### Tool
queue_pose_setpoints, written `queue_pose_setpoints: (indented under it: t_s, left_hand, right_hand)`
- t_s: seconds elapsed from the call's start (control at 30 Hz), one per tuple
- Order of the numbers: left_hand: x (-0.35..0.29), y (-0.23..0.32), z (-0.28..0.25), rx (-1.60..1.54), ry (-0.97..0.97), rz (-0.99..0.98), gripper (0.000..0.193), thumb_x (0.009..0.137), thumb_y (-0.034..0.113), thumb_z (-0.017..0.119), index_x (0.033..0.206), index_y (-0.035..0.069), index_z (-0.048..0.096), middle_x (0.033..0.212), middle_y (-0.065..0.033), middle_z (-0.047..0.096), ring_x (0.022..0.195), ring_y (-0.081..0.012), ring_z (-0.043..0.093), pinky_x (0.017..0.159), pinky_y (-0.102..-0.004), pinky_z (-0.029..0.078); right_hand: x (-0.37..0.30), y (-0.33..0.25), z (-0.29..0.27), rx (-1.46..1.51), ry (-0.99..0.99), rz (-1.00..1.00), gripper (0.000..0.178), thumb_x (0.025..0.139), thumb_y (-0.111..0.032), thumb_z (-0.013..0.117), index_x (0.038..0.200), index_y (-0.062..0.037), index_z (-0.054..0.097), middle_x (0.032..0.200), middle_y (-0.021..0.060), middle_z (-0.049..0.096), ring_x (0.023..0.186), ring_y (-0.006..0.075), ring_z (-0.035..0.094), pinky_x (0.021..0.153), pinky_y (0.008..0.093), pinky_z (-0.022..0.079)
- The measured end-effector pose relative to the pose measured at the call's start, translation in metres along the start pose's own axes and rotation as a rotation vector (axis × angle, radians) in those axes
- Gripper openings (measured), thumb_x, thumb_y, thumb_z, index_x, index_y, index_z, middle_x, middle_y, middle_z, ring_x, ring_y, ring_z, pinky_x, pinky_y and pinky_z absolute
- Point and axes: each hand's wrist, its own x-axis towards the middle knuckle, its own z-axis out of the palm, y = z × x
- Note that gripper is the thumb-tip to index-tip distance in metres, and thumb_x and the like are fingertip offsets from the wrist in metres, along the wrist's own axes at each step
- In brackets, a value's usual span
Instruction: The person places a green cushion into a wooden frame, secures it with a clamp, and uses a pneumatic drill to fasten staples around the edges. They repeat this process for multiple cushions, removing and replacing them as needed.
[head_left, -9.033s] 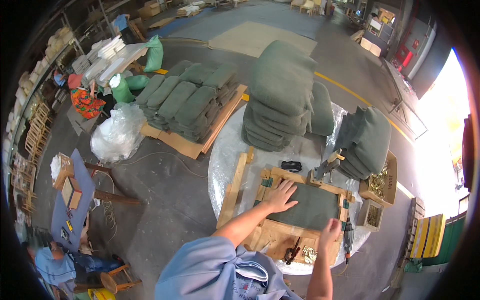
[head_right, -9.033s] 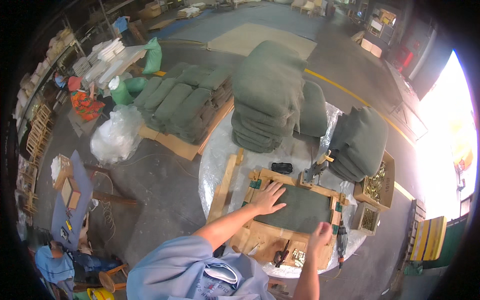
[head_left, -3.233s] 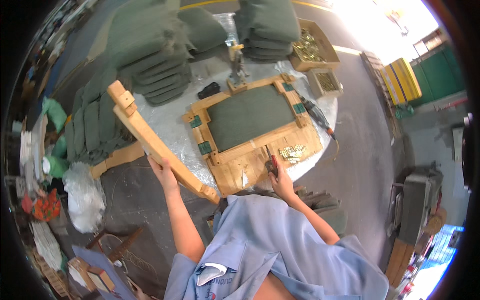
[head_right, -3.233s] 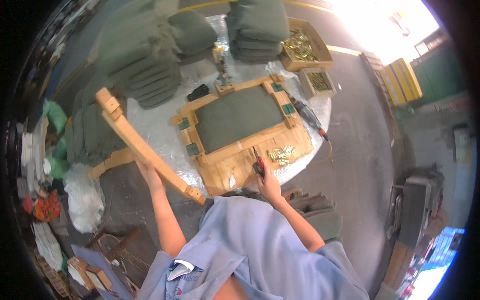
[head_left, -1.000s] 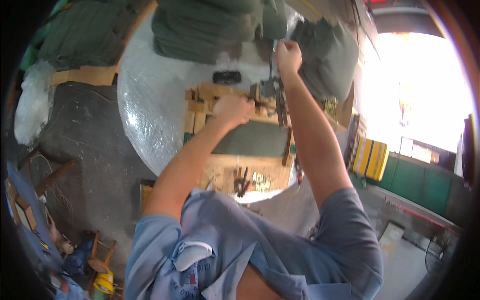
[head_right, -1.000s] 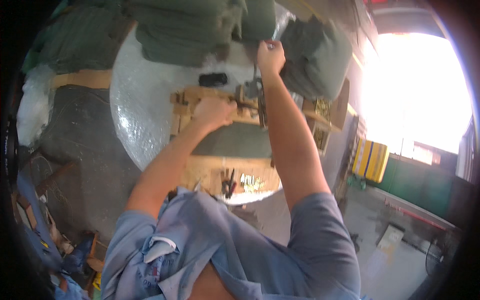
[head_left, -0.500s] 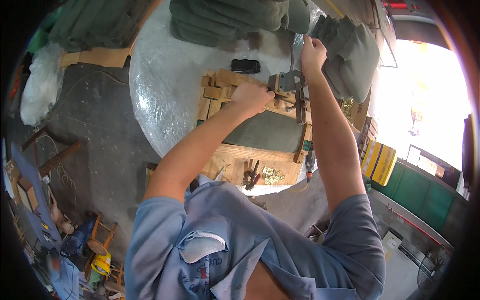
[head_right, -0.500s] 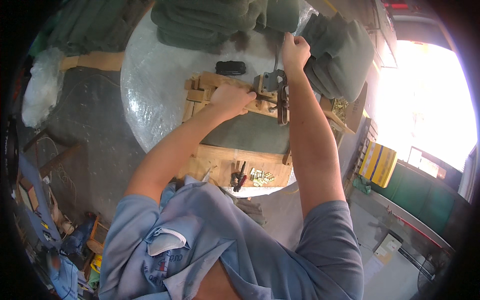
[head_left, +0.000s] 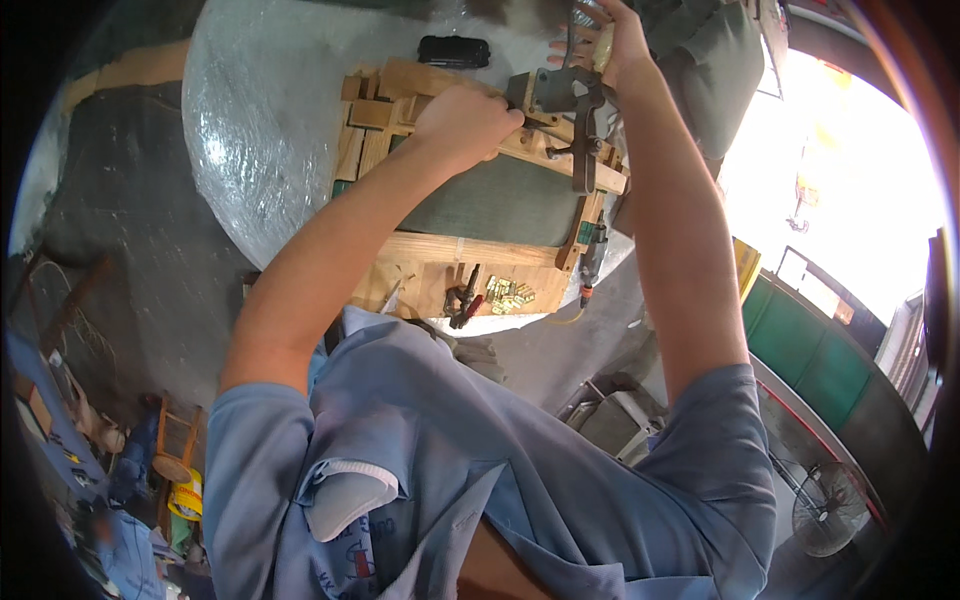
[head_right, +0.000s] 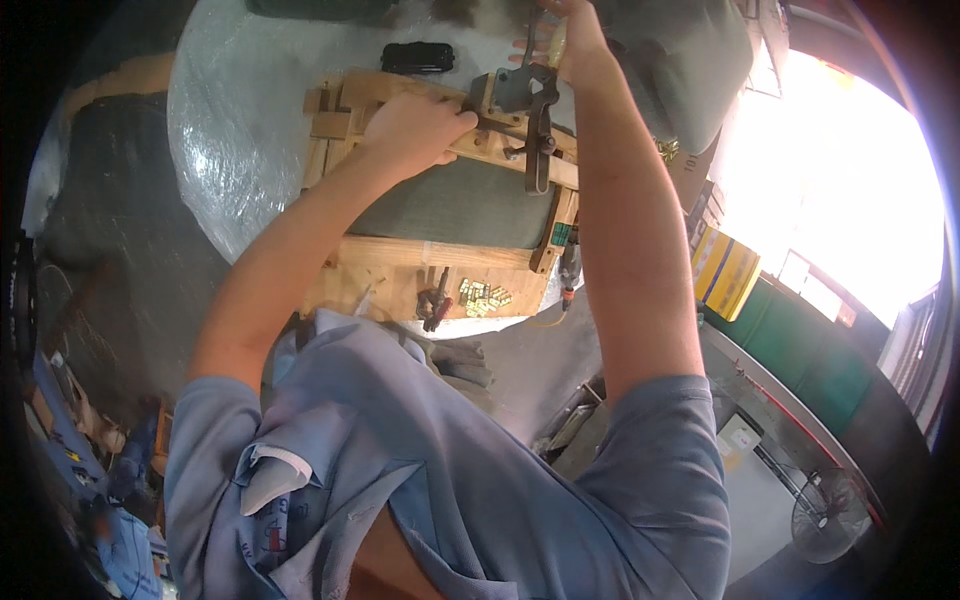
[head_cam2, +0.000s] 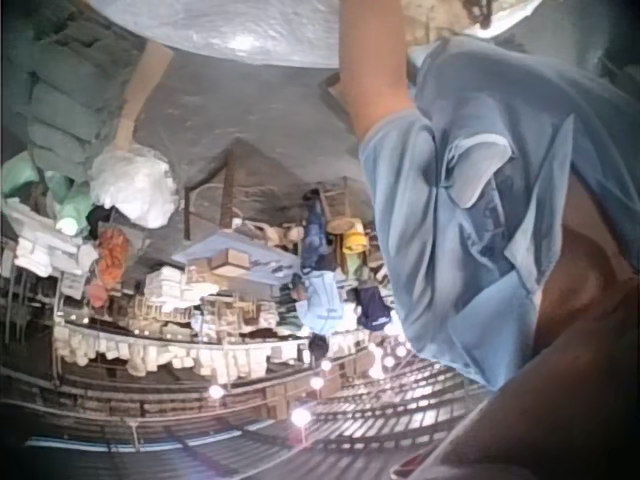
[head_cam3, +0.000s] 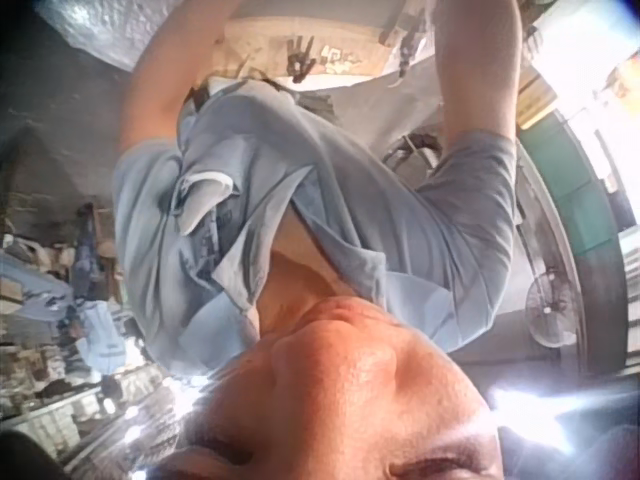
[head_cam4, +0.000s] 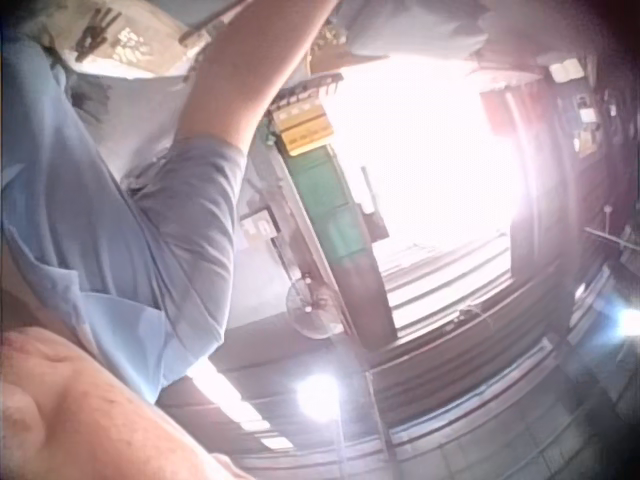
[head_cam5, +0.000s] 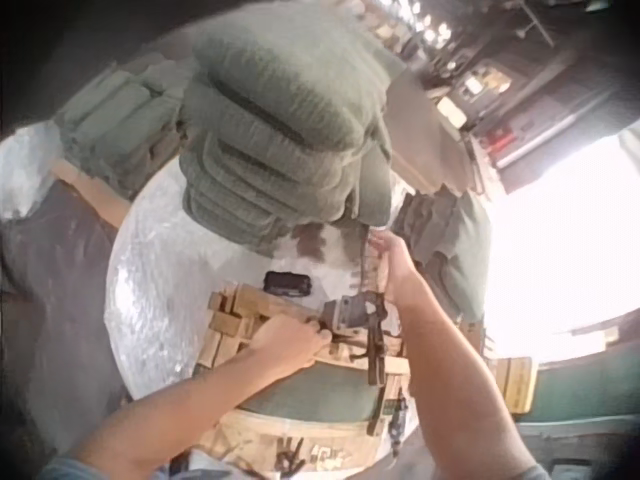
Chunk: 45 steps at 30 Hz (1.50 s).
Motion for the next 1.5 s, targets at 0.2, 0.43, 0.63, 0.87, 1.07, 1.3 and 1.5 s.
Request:
queue_pose_setpoints:
  t_s: [0.2,0.43,0.63,0.87,1.07,1.3,1.5]
  left_hand:
    - [0.002,0.0,-0.008,-0.043,-0.077,-0.023,0.038,0.096,0.036,0.08,0.122,0.014,0.064,0.115,-0.0048,0.074,0.106,-0.0282,0.076,0.082,-0.0433,0.064]
    - [0.003,0.002,-0.003,-0.036,-0.084,-0.015,0.04,0.095,0.036,0.081,0.123,0.014,0.064,0.115,-0.0047,0.075,0.104,-0.0274,0.077,0.081,-0.0422,0.063]
    - [0.002,0.007,-0.004,-0.003,-0.06,-0.043,0.047,0.092,0.04,0.083,0.128,0.016,0.064,0.118,-0.0048,0.074,0.108,-0.0254,0.076,0.085,-0.0434,0.062]
    - [-0.044,0.047,0.038,0.011,0.682,-0.16,0.053,0.089,0.038,0.086,0.133,0.016,0.065,0.143,-0.009,0.063,0.131,-0.0307,0.061,0.111,-0.0543,0.047]
    - [-0.12,0.013,0.101,-0.034,1.094,-0.797,0.047,0.1,0.022,0.065,0.139,-0.004,0.058,0.142,-0.0313,0.061,0.13,-0.0519,0.059,0.112,-0.0621,0.043]
    - [-0.083,-0.002,0.085,-0.281,0.427,-1.571,0.067,0.114,0.053,0.032,0.143,0.001,0.061,0.147,-0.021,0.067,0.134,-0.0414,0.065,0.112,-0.0597,0.045]
    - [-0.063,0.006,0.076,-0.25,0.508,-1.615,0.066,0.116,0.05,0.026,0.137,0.003,0.066,0.136,-0.0219,0.074,0.126,-0.0445,0.07,0.109,-0.061,0.048]
  right_hand:
    - [0.029,0.01,-0.011,-0.002,-0.002,0.082,0.033,0.096,-0.041,0.06,0.114,-0.0142,0.062,0.092,0.0092,0.066,0.079,0.0313,0.064,0.066,0.0494,0.051]
    - [0.074,0.034,-0.027,-0.034,-0.087,0.181,0.024,0.102,-0.029,0.051,0.08,-0.0227,0.043,0.063,-0.0039,0.042,0.05,0.0163,0.037,0.047,0.0384,0.032]
    - [0.061,0.024,-0.019,-0.095,-0.044,0.162,0.032,0.103,-0.032,0.057,0.074,-0.0236,0.045,0.062,-0.0054,0.042,0.049,0.0155,0.037,0.048,0.0372,0.033]
    - [0.086,0.04,-0.031,-0.058,0.106,-0.15,0.05,0.107,-0.058,0.061,0.074,-0.021,0.057,0.059,-0.0022,0.047,0.05,0.0194,0.045,0.05,0.0382,0.036]
    - [-0.015,0.105,-0.034,0.088,0.176,-0.585,0.045,0.109,-0.05,0.06,0.096,-0.0082,0.07,0.078,0.0015,0.063,0.071,0.0148,0.058,0.063,0.0343,0.044]
    - [-0.131,0.278,-0.127,-0.009,0.797,-0.781,0.029,0.112,-0.028,0.062,0.106,-0.0021,0.074,0.098,0.0084,0.075,0.093,0.0202,0.07,0.085,0.0372,0.054]
    - [-0.09,0.314,-0.156,-0.258,1.158,-0.301,0.031,0.11,-0.032,0.059,0.128,-0.008,0.067,0.128,0.0115,0.07,0.122,0.034,0.064,0.106,0.0517,0.043]
